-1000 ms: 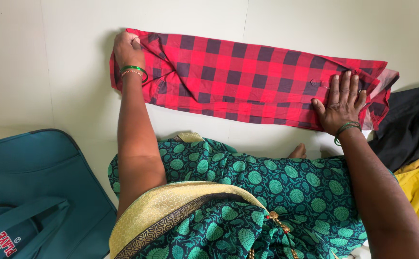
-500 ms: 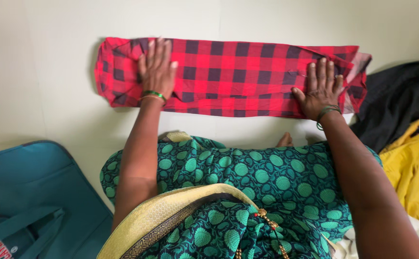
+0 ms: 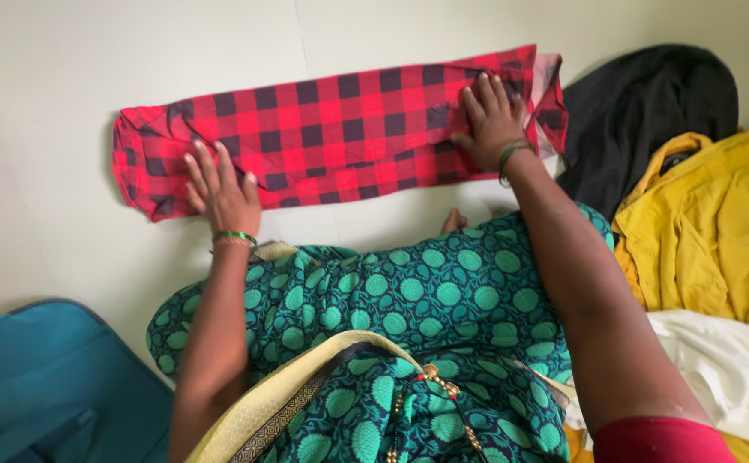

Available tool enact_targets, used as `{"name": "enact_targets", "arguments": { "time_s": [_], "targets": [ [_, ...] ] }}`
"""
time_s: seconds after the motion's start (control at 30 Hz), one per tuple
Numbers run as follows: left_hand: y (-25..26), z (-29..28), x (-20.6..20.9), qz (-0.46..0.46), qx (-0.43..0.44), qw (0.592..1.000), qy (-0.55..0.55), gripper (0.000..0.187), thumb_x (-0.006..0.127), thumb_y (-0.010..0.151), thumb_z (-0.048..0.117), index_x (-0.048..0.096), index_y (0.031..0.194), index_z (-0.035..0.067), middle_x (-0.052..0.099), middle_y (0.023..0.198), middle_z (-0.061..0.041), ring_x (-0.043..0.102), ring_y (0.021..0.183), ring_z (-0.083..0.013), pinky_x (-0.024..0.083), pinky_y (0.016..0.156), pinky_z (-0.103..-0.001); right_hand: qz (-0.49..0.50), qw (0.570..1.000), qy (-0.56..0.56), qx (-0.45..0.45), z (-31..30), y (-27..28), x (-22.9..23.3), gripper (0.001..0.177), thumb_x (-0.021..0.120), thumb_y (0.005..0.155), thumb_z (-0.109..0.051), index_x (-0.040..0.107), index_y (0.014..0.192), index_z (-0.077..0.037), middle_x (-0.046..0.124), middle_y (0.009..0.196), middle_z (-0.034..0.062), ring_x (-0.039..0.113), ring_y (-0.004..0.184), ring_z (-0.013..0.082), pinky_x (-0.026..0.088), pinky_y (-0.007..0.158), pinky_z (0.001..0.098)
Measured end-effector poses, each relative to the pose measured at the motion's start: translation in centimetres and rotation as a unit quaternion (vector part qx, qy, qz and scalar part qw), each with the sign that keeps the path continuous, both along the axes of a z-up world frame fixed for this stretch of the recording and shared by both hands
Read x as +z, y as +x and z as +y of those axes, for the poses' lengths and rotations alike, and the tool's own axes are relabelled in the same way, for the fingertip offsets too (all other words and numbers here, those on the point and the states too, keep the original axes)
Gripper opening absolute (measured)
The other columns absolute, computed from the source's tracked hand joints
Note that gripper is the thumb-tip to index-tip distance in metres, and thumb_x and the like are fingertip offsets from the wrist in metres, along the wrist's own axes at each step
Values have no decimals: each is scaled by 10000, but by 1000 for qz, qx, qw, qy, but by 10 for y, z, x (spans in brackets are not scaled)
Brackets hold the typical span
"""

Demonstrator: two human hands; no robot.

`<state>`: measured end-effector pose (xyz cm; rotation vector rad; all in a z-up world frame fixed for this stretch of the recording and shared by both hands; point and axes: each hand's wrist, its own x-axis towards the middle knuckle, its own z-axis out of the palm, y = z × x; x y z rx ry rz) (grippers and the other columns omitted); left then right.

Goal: The person folds a red and black checkered shirt by hand, smoothing the fabric, folding in the sleeves, and then folding the body of the shirt into a square, ending with the collar at the top.

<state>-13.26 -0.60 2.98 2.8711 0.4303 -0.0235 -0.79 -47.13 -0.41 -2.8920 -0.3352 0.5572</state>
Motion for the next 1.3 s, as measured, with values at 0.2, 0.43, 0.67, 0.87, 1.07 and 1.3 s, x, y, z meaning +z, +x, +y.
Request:
{"name": "enact_targets", "arguments": {
  "time_s": [0.2, 0.43, 0.67, 0.87, 1.07, 1.3],
  "targets": [
    [-84, -68, 0, -29, -105, 994, -24, 780, 693, 930, 301, 377, 1603, 67, 189, 1695, -223, 161, 1562, -440, 233, 1161, -640, -301, 925, 175, -149, -23, 14, 27, 662, 677, 1021, -288, 394, 1572, -54, 422, 1600, 193, 366, 1502, 383, 308, 1229, 607],
    [-90, -128, -1, -2, -256, 964, -74, 523, 734, 874, 157, 618, 1377, 74, 547, 1439, -129, 496, 1347, -355, 387, 1092, -527, -293, 954, 57, 30, -1, 5, 32, 936, 828, 871, -299, 323, 1641, -132, 240, 1697, 169, 197, 1547, 416, 229, 1156, 663],
    [-95, -133, -19, -17, -217, 975, -35, 481, 739, 850, 104, 661, 1324, 84, 573, 1398, -136, 525, 1289, -376, 403, 1058, -545, -160, 897, 195, -363, -54, 34, -63, 1078, 891, 810, -355, 216, 1590, -39, 249, 1643, 238, 244, 1506, 454, 317, 1207, 558],
    [-85, -146, -2, -48, -176, 983, 6, 714, 727, 875, 120, 476, 1540, 56, 467, 1559, -192, 413, 1453, -403, 351, 1145, -546, -106, 880, 213, -412, -45, 42, -51, 1190, 936, 711, -377, 169, 1571, -79, 232, 1619, 238, 228, 1494, 432, 331, 1167, 538],
    [-58, -164, -8, 2, -165, 985, 56, 809, 693, 938, 332, 330, 1627, 113, 252, 1681, -210, 215, 1546, -419, 223, 1171, -642, -56, 896, 122, -423, -38, 39, -23, 1248, 934, 693, -460, 137, 1585, -106, 288, 1597, 175, 289, 1466, 372, 321, 1123, 601],
    [-40, -179, -35, 9, -116, 993, 27, 753, 601, 981, 438, 322, 1630, 175, 219, 1699, -168, 202, 1554, -401, 170, 1175, -668, 7, 891, 126, -435, -37, 37, 26, 905, 924, 654, -464, 513, 1386, -126, 642, 1372, 84, 560, 1338, 303, 381, 1103, 565]
  ]
}}
